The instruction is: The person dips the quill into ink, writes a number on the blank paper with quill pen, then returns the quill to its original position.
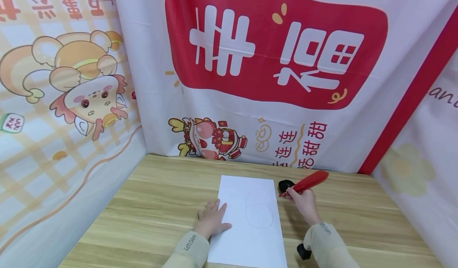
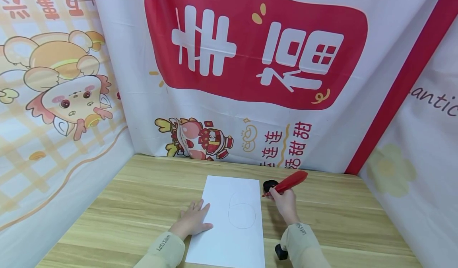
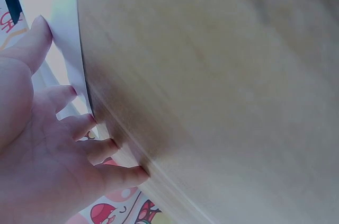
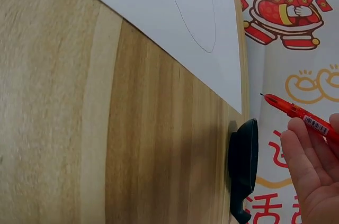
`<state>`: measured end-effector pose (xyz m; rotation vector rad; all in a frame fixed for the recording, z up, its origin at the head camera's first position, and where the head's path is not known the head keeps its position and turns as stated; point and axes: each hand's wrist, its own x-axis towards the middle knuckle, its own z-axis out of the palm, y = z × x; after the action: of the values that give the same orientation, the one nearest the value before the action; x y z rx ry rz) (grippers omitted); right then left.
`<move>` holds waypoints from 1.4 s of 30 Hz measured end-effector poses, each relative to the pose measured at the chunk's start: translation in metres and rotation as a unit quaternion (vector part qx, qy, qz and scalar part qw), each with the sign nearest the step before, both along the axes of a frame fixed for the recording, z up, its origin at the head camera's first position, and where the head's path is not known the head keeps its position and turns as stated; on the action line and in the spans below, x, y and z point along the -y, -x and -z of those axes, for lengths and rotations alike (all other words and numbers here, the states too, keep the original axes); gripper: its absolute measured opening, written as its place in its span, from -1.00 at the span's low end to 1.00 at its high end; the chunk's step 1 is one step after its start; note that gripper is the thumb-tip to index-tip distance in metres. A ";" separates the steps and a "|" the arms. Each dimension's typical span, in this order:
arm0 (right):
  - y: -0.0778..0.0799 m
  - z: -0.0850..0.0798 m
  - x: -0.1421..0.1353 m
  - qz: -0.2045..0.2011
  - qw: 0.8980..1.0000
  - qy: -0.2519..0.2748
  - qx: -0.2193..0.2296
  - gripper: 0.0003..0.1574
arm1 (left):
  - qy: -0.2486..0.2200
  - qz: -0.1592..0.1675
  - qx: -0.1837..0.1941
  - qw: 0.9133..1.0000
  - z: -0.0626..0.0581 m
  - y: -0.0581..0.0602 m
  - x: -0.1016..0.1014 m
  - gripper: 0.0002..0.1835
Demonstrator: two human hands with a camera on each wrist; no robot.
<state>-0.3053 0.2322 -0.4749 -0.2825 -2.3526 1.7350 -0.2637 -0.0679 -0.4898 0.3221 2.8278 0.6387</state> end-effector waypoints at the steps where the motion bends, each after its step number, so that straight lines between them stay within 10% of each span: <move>1: 0.000 0.000 -0.001 0.000 1.000 0.002 -0.001 -0.80 | 0.000 0.000 0.000 1.000 0.000 0.000 0.000 -0.25; 42: -0.009 0.004 -0.050 0.038 0.999 -0.009 -0.021 -0.72 | 0.004 0.000 -0.004 1.000 -0.004 -0.002 0.000 -0.26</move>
<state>-0.2962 0.2823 -0.4790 -0.3244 -2.2953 1.6693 -0.2615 -0.0684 -0.4860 0.3249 2.8372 0.6260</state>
